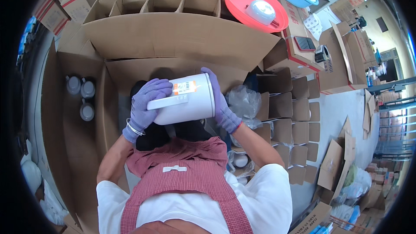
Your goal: The person assembles white electric kettles by inserting internal components, attaching lids, and wrapping each unit in plastic. The person then places the wrapped kettles into a cardboard box with dividers.
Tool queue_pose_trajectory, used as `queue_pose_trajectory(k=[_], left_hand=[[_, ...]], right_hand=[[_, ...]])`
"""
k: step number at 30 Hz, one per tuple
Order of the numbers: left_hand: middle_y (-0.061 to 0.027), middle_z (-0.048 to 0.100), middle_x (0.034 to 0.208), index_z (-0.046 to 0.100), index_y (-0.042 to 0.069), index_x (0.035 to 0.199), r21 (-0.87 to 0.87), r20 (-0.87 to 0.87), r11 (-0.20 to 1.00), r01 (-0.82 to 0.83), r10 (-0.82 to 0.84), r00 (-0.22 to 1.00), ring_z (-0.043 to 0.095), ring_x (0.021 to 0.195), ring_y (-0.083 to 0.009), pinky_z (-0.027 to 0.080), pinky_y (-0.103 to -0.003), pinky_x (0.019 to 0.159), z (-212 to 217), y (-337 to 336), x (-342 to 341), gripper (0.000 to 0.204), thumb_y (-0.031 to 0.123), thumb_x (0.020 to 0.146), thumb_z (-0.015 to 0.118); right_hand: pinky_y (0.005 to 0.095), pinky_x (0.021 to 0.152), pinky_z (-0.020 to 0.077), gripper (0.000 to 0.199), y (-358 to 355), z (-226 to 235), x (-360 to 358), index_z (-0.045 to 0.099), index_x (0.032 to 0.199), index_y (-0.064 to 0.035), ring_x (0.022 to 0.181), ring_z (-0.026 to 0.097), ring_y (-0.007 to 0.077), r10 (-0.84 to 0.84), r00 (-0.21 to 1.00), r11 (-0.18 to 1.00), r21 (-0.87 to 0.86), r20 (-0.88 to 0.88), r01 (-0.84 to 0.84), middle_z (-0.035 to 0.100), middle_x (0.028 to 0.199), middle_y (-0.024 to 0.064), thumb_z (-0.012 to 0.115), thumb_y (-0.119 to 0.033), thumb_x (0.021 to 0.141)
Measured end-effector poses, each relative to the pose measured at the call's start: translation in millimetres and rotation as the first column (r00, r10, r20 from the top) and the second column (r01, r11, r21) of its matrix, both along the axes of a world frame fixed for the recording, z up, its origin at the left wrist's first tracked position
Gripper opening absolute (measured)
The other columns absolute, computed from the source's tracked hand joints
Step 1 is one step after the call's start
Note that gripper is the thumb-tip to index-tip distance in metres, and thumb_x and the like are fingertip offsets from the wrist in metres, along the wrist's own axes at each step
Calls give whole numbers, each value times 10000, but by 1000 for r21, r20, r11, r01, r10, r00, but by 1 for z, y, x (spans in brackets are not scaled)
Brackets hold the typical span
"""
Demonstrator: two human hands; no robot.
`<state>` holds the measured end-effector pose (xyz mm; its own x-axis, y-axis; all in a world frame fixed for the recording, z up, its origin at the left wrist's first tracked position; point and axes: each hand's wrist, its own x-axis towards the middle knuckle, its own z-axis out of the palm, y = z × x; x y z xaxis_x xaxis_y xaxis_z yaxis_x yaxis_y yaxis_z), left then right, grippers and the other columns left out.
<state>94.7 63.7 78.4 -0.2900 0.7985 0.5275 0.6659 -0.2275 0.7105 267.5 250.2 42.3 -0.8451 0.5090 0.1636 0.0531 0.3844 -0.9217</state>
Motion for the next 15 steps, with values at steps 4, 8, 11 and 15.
queue_pose_trajectory(k=[4,8,11,15], left_hand=[[-103,719,1081,698,-23,1118,-268,743,961,63,165,648,670,973,-146,536,-278,858,-16,-13,-14,270,130,976,526],[-121,719,1076,703,4,1083,-94,443,992,-89,122,888,683,1021,-232,491,-384,973,-14,0,-13,258,90,877,573],[-121,711,1099,707,44,1023,6,-228,1000,-30,30,973,657,1100,-296,426,-452,1073,20,21,3,296,17,748,603],[-136,720,1085,716,-7,1016,-28,467,999,35,-18,884,671,1064,-223,497,-372,970,-12,6,-8,250,53,839,550]], right_hand=[[392,1160,252,572,14,65,-1,410,1431,-41,1421,310,311,196,975,922,358,-100,-149,354,1494,174,566,-179,898],[389,1155,268,479,9,57,-5,433,1419,-84,1406,330,285,239,954,971,72,-182,-229,361,1490,156,468,-233,965],[320,1034,425,467,7,2,-11,424,1417,-46,1196,520,197,-86,993,907,-418,-81,44,512,1303,110,507,-124,963],[351,1074,370,489,16,7,-1,413,1431,-31,1266,463,267,6,999,994,-106,37,-2,475,1363,163,491,-185,973]])
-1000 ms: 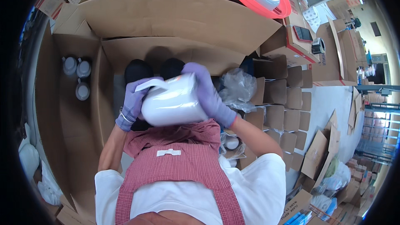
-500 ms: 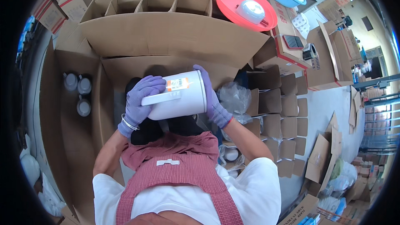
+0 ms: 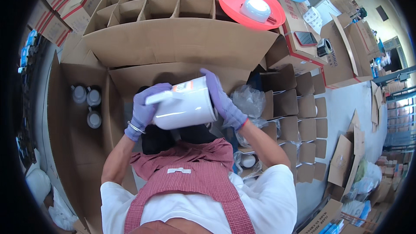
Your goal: The person assembles white electric kettles by inserting internal components, attaching lids, and wrapping each unit in plastic. The person then places the wrapped kettles into a cardboard box with dividers.
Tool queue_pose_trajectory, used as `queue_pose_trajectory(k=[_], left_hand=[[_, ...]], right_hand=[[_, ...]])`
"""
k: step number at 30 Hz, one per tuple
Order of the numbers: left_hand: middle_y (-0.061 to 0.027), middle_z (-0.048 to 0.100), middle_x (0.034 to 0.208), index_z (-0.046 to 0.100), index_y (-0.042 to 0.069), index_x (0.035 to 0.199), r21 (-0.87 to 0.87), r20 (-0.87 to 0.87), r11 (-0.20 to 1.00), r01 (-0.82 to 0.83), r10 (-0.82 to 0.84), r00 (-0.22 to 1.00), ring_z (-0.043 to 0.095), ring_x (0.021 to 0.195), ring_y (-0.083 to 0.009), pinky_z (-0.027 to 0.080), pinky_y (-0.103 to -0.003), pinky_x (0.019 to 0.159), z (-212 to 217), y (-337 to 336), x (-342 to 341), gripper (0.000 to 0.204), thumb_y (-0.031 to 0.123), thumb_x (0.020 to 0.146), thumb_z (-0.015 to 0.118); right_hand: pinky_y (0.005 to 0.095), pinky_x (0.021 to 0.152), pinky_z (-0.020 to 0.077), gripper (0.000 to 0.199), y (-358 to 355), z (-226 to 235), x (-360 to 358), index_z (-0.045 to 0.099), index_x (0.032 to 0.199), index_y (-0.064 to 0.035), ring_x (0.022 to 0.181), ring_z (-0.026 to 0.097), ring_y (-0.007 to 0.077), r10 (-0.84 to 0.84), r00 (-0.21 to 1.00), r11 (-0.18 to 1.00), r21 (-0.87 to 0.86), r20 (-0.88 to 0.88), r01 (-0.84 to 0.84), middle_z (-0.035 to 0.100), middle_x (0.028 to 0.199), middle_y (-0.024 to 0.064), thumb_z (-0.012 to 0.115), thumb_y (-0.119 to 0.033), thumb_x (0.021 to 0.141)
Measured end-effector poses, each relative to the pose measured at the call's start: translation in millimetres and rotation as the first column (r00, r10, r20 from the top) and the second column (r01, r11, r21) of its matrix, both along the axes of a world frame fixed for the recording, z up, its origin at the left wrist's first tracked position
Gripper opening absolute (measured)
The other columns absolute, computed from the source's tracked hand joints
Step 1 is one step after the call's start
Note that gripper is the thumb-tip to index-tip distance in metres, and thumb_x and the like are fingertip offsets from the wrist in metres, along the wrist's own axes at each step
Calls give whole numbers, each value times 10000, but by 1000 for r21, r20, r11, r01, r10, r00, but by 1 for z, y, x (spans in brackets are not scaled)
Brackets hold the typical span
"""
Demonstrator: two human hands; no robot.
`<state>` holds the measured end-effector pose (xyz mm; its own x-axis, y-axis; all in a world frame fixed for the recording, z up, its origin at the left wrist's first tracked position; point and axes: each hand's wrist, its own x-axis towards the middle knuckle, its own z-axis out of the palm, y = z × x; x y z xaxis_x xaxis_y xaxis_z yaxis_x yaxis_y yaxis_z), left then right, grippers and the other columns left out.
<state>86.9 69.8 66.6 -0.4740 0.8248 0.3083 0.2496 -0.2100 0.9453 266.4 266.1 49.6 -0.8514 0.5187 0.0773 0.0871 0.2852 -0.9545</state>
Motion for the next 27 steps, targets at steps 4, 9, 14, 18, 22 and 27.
queue_pose_trajectory(k=[4,9,14,18,22,27], left_hand=[[-95,726,998,724,-30,1022,-211,429,976,44,52,902,669,869,-142,534,-285,785,7,-7,-4,247,109,926,544],[-123,719,1045,707,23,1023,24,-379,993,-119,119,918,667,1047,-308,436,-449,1065,10,10,-1,360,-2,707,535],[-120,725,1033,699,-24,1038,-123,39,980,-158,164,986,672,1015,-222,459,-375,1017,-6,-6,6,252,51,872,525],[-65,709,952,691,-26,1079,-157,435,985,70,5,900,644,892,-135,498,-288,853,-16,-12,-2,292,175,992,498],[-57,702,909,710,-37,1003,-266,377,962,-53,154,913,635,829,-128,502,-284,787,6,-9,-4,293,152,980,487],[-92,725,925,710,-51,1035,-198,122,937,-288,315,941,653,840,-145,514,-284,795,-4,-8,-7,270,149,951,549]], right_hand=[[500,1161,214,626,-4,102,-8,477,1390,-56,1426,262,430,551,834,701,563,-38,-438,324,1512,209,611,-271,817],[328,1041,405,523,-11,-2,-9,346,1470,-94,1216,496,180,-53,980,763,-641,-193,-85,466,1345,86,413,-399,1051],[379,1101,332,613,-3,-9,-12,336,1488,-90,1322,413,283,63,994,982,-170,-94,-79,404,1429,158,426,-471,1018],[548,1167,159,1010,7,110,-23,399,1481,-111,1426,235,458,549,835,663,630,-40,-405,264,1541,247,527,-814,767],[525,1187,124,965,-8,107,-25,357,1521,-106,1478,191,400,495,869,773,449,14,-448,276,1565,197,653,-609,752],[417,1195,180,900,-12,49,-15,356,1509,-54,1469,246,324,224,962,974,1,-154,-226,308,1550,186,644,-492,777]])
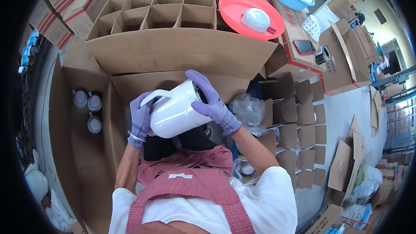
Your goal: The person assembles white electric kettles by inserting internal components, attaching lids, and wrapping each unit in plastic. The person then places the wrapped kettles into a cardboard box with dividers.
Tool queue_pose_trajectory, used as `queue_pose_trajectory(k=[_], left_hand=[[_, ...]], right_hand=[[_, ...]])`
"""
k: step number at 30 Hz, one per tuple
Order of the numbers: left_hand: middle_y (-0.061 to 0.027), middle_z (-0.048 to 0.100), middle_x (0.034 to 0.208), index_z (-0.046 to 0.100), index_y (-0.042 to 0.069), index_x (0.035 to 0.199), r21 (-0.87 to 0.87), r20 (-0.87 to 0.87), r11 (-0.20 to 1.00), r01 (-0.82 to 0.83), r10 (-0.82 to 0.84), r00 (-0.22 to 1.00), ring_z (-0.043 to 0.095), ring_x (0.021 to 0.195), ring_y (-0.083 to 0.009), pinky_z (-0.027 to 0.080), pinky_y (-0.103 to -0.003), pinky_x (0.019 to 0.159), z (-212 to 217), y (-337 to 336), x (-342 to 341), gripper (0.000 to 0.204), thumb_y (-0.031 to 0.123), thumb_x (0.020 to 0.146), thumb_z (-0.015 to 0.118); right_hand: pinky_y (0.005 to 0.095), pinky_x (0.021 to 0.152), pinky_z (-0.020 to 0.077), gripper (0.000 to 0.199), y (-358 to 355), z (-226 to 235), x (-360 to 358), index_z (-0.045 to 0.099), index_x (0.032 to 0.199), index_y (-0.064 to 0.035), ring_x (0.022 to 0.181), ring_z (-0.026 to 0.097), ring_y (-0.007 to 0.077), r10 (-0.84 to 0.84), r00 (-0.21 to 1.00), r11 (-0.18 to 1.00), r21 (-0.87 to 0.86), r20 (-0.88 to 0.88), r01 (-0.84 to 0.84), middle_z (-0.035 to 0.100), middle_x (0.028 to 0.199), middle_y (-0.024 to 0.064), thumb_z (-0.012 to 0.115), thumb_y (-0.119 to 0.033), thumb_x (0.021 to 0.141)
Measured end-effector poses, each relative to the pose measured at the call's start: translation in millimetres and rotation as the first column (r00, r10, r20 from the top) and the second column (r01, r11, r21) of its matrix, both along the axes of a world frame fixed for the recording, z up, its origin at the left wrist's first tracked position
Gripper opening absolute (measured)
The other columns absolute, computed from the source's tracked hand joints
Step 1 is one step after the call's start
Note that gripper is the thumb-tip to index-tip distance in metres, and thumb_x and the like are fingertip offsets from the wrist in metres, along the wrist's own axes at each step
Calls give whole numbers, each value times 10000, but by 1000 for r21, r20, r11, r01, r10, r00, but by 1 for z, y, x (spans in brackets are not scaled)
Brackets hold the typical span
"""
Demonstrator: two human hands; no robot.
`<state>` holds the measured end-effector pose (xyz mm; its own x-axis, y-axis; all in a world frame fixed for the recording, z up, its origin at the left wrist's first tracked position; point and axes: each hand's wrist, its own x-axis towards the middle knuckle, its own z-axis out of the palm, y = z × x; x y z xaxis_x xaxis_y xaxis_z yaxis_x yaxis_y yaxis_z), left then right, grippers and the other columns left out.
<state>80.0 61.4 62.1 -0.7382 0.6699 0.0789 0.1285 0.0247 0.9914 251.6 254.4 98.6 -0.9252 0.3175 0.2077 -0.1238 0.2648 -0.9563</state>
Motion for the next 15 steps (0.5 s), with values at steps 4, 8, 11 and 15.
queue_pose_trajectory(k=[4,8,11,15], left_hand=[[-82,725,962,705,-52,1064,53,77,999,-3,-1,997,647,896,-146,504,-288,838,2,-4,7,272,138,952,547],[-111,677,1114,599,-51,1241,200,215,948,-246,202,955,637,1024,-185,497,-295,916,-8,-18,16,330,134,979,524],[-109,556,1322,449,17,1390,142,-217,954,-263,290,932,567,1200,-225,464,-347,1016,3,-19,34,417,63,978,490],[-103,498,1427,431,98,1421,495,635,807,-323,-82,768,497,1301,-270,411,-436,1095,-39,-27,40,444,332,1044,423]], right_hand=[[453,1168,247,844,4,19,-5,419,1467,-53,1419,321,366,54,998,984,170,-14,-51,340,1517,202,674,-488,790],[508,1095,341,755,70,85,-33,497,1388,-74,1334,401,406,-256,913,443,802,-317,402,445,1407,229,741,-441,775],[509,1008,425,699,163,105,-37,532,1362,-123,1219,494,393,-550,698,2,835,-459,550,531,1291,231,763,-398,762],[447,948,482,673,215,114,-32,547,1345,-125,1131,545,358,-543,804,278,852,-242,444,549,1222,192,780,-321,746]])
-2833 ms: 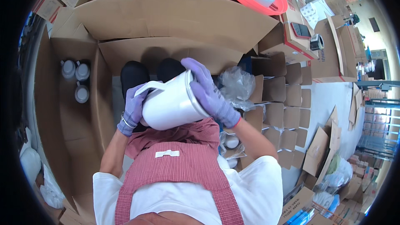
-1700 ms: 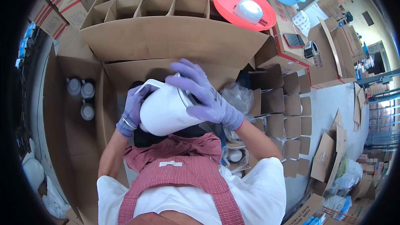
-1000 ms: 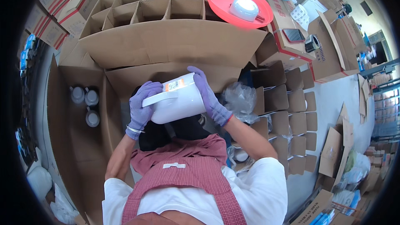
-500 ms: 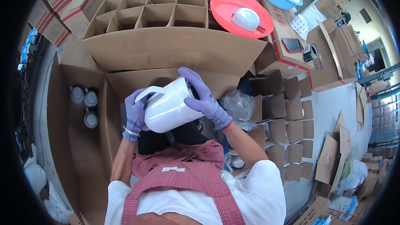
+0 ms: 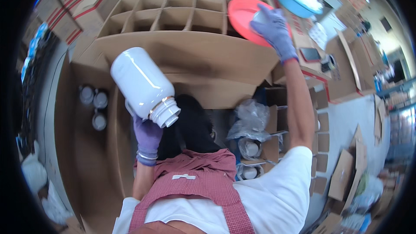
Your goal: The person assembles white electric kettles by inserting internal components, attaching lids, and wrapping each unit in plastic. The person then places the wrapped kettles into a cardboard box with dividers.
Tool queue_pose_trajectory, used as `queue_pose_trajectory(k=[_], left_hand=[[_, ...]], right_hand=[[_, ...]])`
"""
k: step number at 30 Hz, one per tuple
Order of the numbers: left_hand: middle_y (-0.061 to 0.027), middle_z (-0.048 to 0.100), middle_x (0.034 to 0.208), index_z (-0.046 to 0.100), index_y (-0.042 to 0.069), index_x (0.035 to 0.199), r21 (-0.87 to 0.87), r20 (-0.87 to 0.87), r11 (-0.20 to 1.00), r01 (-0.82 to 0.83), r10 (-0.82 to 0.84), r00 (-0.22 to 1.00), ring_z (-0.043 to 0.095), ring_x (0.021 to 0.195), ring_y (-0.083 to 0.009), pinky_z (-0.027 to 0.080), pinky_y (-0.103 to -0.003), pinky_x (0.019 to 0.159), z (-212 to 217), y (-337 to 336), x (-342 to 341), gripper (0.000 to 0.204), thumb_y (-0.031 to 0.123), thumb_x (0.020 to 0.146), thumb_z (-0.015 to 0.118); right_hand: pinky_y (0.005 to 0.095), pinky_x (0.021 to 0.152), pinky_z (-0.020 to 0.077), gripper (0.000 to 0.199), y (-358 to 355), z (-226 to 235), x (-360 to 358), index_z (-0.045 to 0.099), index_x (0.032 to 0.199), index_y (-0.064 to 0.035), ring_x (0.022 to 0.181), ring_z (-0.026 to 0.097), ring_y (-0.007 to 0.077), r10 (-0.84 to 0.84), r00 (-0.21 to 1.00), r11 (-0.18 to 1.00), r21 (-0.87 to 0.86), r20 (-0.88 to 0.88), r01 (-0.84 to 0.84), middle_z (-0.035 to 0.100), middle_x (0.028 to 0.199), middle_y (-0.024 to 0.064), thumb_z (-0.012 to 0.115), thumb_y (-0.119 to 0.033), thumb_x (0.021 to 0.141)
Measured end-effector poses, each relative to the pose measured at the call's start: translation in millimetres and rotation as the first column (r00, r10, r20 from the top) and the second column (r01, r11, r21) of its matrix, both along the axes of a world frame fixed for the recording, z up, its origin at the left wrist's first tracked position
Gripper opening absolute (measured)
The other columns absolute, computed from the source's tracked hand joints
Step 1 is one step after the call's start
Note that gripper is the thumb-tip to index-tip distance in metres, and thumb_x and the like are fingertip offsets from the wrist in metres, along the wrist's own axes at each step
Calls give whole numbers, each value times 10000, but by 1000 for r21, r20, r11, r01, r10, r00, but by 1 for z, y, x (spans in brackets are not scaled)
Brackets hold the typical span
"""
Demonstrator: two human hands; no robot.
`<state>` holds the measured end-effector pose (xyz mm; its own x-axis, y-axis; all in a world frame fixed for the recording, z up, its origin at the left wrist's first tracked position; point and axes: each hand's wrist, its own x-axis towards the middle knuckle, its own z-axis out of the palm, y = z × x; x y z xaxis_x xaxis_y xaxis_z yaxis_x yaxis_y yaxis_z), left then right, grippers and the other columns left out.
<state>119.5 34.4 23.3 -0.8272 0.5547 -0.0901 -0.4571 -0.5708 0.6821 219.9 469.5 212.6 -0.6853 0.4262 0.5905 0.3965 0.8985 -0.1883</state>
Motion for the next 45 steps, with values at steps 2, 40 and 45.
queue_pose_trajectory(k=[2,40,45], left_hand=[[-116,511,1413,450,97,1408,343,433,939,-12,-147,889,509,1291,-277,427,-432,1082,29,-1,2,479,392,1031,437],[-165,542,1403,471,-17,1413,-801,-388,586,126,-667,636,538,1270,-266,403,-354,1072,-37,-102,62,550,94,899,629],[-122,662,1207,507,-29,1382,-884,-7,344,315,-684,729,620,1065,-169,480,-320,952,-24,-117,43,528,192,921,641]], right_hand=[[437,947,487,647,-62,18,-13,577,1309,-110,1091,573,352,230,945,964,189,-233,-188,588,1103,156,799,-206,709],[487,911,492,503,-110,-332,210,640,1109,-47,1076,623,385,-437,679,779,-128,591,613,656,1126,212,568,-495,892],[221,479,448,192,-108,-245,150,680,995,-15,553,537,67,-355,925,274,-930,138,244,593,705,16,678,-186,906]])
